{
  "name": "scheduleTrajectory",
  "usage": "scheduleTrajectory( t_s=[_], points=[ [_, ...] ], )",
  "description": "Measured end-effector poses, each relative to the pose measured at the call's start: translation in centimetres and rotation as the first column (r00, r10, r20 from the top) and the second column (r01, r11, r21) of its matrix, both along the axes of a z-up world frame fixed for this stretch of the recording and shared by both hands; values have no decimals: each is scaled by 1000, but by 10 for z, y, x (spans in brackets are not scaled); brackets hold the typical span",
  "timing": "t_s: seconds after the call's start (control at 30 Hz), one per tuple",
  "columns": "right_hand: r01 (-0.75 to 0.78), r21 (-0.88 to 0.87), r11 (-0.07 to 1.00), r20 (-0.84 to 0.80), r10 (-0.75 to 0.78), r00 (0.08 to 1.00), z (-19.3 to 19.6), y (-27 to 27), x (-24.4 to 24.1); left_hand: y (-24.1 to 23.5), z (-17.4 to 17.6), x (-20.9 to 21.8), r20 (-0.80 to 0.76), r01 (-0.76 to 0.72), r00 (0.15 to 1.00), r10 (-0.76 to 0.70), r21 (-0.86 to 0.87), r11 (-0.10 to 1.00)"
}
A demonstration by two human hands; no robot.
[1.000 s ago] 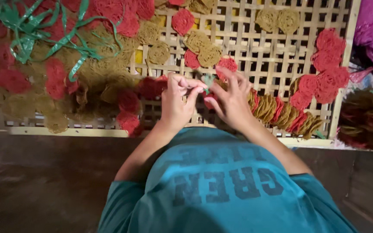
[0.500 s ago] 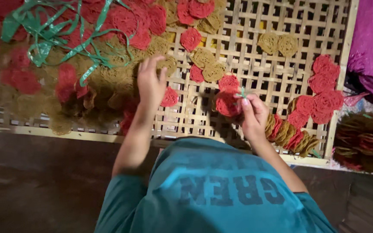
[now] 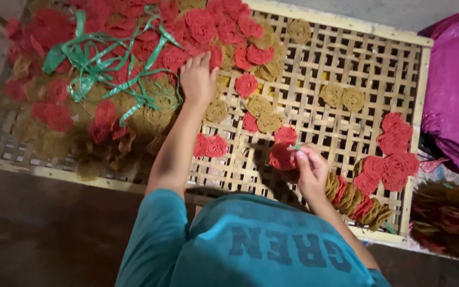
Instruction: The person assembles decorative flower-like items by threading a green ribbon through red and brown coiled pieces on a wooden lattice tray. The person repeatedly picks up the coiled pieces, threads the ribbon through them, and places the assembled items back on the tray.
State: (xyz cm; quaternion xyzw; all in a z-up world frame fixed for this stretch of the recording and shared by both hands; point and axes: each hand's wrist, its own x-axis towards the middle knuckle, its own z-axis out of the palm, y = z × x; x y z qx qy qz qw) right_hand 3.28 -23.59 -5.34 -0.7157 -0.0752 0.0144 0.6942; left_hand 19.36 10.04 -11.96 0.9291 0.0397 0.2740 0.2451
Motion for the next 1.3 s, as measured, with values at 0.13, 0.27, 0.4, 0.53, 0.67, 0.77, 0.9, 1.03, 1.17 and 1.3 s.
scheduleTrajectory(
  t_s=[0.13,0.27,0.4,0.53,0.67,0.77,0.9,1.03,1.17,1.3],
  points=[
    [6,-107,994,29,-3,1000,8,7,3,0,2,-31,89,-20,995,53,-334,942],
    [-45,-234,971,89,68,994,14,17,10,-3,-11,-68,-203,-136,974,-100,-878,459],
    [-77,-280,957,79,103,992,15,27,14,-4,-38,-76,-124,-69,961,-246,-973,219],
    [-86,-241,967,70,106,992,16,31,10,-11,-49,-84,43,167,945,-325,-917,363],
    [-93,-196,976,44,104,994,18,32,6,-24,-25,-93,-122,44,984,-129,-536,843],
    [-96,-206,974,61,111,992,19,33,7,-31,1,-94,-258,-18,966,-11,-108,994],
    [-90,-216,972,47,102,994,20,31,3,-34,14,-95,-15,-14,1000,13,-75,997],
    [-99,-190,977,79,115,990,18,32,2,-38,9,-112,-46,8,999,-4,98,995],
    [-94,-201,975,8,98,995,17,35,2,-50,6,-131,-435,335,827,-356,-127,934],
    [-112,-249,962,73,134,988,22,43,4,-48,13,-133,-329,342,858,-394,-206,917]
  ],
)
